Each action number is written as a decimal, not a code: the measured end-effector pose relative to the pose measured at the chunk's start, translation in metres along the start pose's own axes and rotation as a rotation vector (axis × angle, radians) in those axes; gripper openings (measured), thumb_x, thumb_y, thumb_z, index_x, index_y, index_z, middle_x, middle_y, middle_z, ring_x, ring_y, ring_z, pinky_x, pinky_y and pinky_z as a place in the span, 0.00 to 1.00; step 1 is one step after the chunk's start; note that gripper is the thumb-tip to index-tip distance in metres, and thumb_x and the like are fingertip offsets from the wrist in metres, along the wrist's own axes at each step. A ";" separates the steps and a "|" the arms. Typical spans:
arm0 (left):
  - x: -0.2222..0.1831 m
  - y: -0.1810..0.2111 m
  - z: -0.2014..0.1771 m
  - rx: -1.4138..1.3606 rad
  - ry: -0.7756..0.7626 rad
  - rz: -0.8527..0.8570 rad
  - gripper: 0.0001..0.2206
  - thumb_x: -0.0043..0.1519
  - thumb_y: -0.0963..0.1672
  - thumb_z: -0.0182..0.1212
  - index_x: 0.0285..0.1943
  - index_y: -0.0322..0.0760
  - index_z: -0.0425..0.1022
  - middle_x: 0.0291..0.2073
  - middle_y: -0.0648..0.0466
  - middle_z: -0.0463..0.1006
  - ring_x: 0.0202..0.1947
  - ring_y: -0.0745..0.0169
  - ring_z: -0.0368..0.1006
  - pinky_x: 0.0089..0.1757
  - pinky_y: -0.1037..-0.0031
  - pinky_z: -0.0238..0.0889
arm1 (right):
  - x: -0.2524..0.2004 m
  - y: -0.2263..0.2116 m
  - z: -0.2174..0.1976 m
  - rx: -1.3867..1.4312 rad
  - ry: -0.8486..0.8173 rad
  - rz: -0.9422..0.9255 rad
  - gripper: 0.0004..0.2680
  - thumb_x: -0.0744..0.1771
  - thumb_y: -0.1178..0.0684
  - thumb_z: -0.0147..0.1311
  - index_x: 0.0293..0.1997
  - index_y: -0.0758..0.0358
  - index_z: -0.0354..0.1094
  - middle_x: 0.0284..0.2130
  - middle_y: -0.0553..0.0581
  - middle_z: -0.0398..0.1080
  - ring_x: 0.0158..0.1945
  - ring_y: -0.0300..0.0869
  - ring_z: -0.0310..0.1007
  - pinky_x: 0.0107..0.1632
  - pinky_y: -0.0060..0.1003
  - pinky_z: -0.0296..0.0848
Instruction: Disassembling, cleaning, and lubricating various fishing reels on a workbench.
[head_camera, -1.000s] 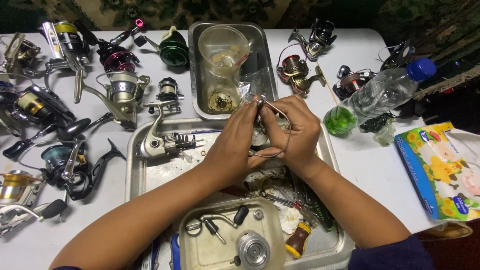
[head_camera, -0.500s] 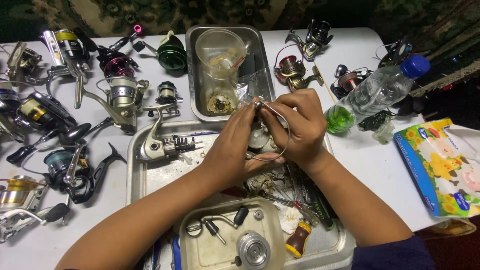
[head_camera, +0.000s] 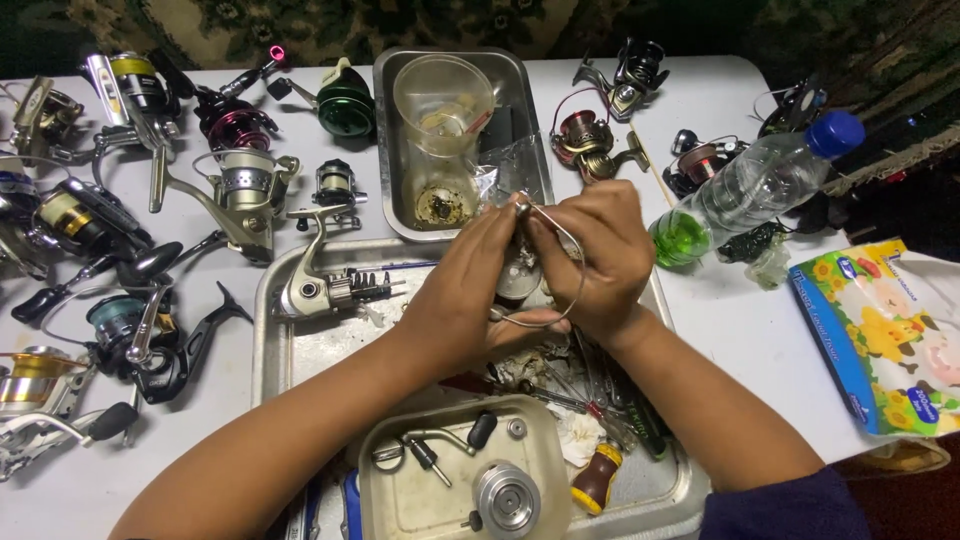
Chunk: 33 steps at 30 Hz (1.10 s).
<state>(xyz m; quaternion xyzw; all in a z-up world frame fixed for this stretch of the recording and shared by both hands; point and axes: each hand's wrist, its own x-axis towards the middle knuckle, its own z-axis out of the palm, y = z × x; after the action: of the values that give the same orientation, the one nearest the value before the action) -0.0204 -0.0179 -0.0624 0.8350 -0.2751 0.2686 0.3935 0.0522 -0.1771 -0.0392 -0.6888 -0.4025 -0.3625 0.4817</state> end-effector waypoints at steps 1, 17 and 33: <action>0.002 0.005 -0.005 -0.069 -0.048 -0.104 0.49 0.54 0.57 0.71 0.72 0.18 0.50 0.64 0.26 0.64 0.68 0.30 0.61 0.67 0.46 0.52 | 0.001 0.007 -0.002 -0.107 0.002 -0.214 0.01 0.65 0.61 0.67 0.36 0.67 0.80 0.27 0.56 0.72 0.33 0.45 0.65 0.42 0.40 0.65; 0.003 -0.006 0.002 0.113 -0.046 0.018 0.47 0.56 0.52 0.74 0.72 0.14 0.51 0.63 0.23 0.65 0.66 0.29 0.62 0.67 0.47 0.52 | -0.006 -0.034 0.011 0.253 0.027 0.731 0.03 0.67 0.59 0.62 0.39 0.68 0.77 0.26 0.52 0.74 0.36 0.34 0.63 0.43 0.33 0.68; -0.007 -0.040 -0.001 -1.016 -0.043 -0.467 0.39 0.64 0.58 0.58 0.74 0.26 0.54 0.63 0.32 0.67 0.63 0.43 0.68 0.59 0.58 0.67 | -0.004 -0.005 -0.026 0.717 0.066 0.864 0.05 0.67 0.57 0.59 0.41 0.68 0.71 0.35 0.67 0.77 0.40 0.46 0.79 0.47 0.34 0.76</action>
<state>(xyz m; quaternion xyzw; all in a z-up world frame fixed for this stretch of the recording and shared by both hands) 0.0009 0.0057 -0.0869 0.5846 -0.1857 -0.0091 0.7897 0.0434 -0.2017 -0.0336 -0.5727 -0.1666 0.0059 0.8026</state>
